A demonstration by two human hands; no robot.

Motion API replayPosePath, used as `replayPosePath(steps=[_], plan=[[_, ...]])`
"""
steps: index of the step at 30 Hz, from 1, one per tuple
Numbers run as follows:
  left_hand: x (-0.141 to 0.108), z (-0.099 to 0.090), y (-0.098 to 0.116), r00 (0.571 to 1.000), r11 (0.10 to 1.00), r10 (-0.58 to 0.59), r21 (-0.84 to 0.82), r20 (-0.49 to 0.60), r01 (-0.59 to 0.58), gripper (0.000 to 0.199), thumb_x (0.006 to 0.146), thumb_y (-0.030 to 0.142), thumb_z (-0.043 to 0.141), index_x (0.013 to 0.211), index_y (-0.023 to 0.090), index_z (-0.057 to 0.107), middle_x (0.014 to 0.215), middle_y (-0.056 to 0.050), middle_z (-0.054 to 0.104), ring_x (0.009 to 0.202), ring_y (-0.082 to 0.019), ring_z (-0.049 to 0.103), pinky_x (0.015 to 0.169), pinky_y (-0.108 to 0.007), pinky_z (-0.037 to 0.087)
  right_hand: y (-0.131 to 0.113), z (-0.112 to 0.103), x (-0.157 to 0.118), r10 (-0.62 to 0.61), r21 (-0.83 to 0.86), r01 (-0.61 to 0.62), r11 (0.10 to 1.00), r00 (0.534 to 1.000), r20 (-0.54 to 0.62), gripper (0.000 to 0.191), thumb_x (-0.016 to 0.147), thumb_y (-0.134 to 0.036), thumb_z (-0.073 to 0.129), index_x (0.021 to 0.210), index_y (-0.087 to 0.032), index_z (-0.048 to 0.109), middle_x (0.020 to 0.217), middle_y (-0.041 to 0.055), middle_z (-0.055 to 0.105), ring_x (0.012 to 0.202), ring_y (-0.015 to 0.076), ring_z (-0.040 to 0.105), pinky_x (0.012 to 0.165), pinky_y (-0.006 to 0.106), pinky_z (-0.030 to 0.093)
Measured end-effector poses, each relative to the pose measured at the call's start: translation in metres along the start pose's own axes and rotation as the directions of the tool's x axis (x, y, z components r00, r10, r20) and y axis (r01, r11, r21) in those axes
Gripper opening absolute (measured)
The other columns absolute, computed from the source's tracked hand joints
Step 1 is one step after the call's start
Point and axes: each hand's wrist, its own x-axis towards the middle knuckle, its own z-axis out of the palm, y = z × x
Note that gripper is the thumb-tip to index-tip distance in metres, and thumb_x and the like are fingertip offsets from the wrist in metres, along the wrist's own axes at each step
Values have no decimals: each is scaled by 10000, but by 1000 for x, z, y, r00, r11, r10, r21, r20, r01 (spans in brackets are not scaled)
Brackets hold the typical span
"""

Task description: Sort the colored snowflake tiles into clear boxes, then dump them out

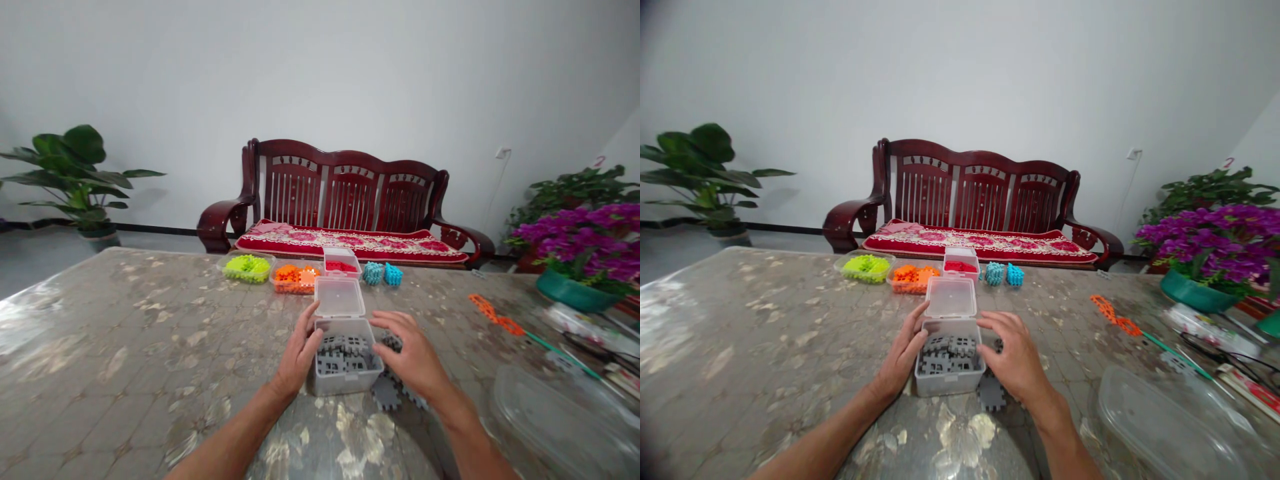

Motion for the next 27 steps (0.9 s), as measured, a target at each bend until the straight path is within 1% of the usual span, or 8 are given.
replayPosePath(steps=[2,4,7,10,17,23,25,27], plan=[[0,0,0,1000,1000,-8,-11,3,8,579,922,379,539,1454,183,427,1338,-97,601,1254,-287,543,1132,-446,337,17,-2,-4,82,-20,-83,996,996,-45,287,803,-250,601,1063,-259,724,1207,60,708,1160,255,602,1054,454,420],[-1,0,-1,1000,1000,-16,-22,11,16,575,930,378,528,1460,185,419,1311,-95,614,1250,-283,547,1132,-448,339,35,-6,-8,194,-69,-197,978,980,-46,302,817,-281,571,1076,-237,720,1187,73,716,1141,258,621,1046,449,431],[-2,0,-1,999,999,-26,-27,19,26,577,944,381,505,1475,183,397,1283,-100,626,1232,-282,561,1125,-459,348,57,-13,-13,341,-214,-332,919,940,8,432,776,-308,613,1190,-205,680,1240,99,694,1172,291,611,1037,451,437],[-2,-1,-1,999,1000,-23,-9,27,24,576,953,381,489,1483,179,381,1302,-105,616,1233,-283,561,1128,-462,345,66,-20,-16,408,-347,-371,861,912,40,556,733,-322,665,1275,-198,635,1282,114,672,1202,326,590,1029,459,435],[0,-1,2,999,1000,-5,4,48,5,567,960,390,483,1483,198,378,1303,-85,618,1199,-260,580,1114,-433,370,61,-20,-19,399,-446,-325,834,914,79,544,708,-232,674,1251,-240,645,1212,95,711,1125,322,629,936,427,483],[-2,-1,-2,999,999,-43,-32,20,44,575,948,390,509,1477,194,400,1306,-96,617,1238,-276,561,1123,-448,355,67,-16,-19,397,-465,-315,827,914,85,461,755,-272,649,1214,-238,666,1175,92,727,1115,347,629,924,467,487],[-2,-1,-3,999,998,-48,-44,18,48,576,941,395,520,1471,199,411,1338,-99,601,1246,-279,559,1116,-442,364,70,-17,-18,402,-430,-347,833,915,42,459,753,-283,649,1207,-227,669,1161,101,729,1111,340,632,931,471,487],[-2,-1,-2,999,999,-38,-28,14,38,574,934,394,525,1462,194,419,1368,-104,580,1250,-284,556,1118,-444,359,68,-18,-16,376,-323,-356,877,927,-1,464,761,-301,635,1217,-216,660,1174,103,721,1110,309,638,958,457,484]])
